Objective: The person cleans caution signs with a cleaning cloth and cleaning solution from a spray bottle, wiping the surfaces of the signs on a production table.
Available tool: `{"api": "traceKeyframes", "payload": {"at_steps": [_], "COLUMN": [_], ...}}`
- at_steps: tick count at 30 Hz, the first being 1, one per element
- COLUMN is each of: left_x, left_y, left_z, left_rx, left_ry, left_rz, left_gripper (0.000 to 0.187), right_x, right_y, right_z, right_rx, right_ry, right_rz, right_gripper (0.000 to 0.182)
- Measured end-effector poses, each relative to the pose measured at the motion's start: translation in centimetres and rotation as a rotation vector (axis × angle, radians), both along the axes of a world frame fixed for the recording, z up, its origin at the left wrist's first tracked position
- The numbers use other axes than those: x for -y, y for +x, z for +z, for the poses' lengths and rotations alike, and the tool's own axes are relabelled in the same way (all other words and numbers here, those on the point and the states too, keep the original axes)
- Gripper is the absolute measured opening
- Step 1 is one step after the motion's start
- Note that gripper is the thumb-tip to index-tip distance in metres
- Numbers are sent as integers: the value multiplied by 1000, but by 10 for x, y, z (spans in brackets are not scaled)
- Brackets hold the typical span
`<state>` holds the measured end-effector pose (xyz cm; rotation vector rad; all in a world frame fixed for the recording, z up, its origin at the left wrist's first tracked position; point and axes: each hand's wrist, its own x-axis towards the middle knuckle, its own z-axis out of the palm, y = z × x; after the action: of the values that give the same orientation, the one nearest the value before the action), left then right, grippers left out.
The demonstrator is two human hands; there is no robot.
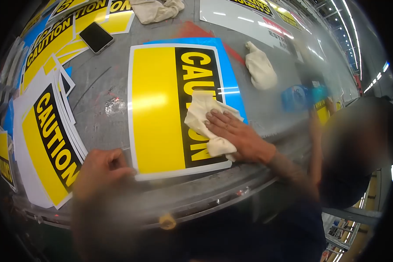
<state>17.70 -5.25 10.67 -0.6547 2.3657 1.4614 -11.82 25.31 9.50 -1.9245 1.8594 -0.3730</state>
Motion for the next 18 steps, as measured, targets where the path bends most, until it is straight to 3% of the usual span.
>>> {"api": "traceKeyframes", "payload": {"at_steps": [2, 4, 6, 9, 12, 15, 18], "left_x": [1, -2, -2, 0, -3, -8, -11], "left_y": [3, 4, 0, -1, 1, 0, 2], "left_z": [-1, 1, 4, -3, -4, 6, 6], "left_rx": [-40, -24, 2, 42, 35, 28, 15], "left_ry": [-9, -45, -74, -168, -225, -176, -231], "left_rz": [17, 33, 13, -51, -46, 4, 8], "left_gripper": [32, 33, 34, 34, 34, 33, 32], "right_x": [-10, -23, -29, -1, 50, 98, 138], "right_y": [17, 36, 36, 9, -33, -81, -123], "right_z": [-6, 3, 0, -3, 3, -15, -43], "right_rx": [16, 29, 81, 70, -122, -222, -270], "right_ry": [-34, 117, 105, 29, -63, -248, -334], "right_rz": [50, 273, 287, 143, 24, -58, -143], "right_gripper": [90, 86, 87, 89, 100, 87, 86]}}
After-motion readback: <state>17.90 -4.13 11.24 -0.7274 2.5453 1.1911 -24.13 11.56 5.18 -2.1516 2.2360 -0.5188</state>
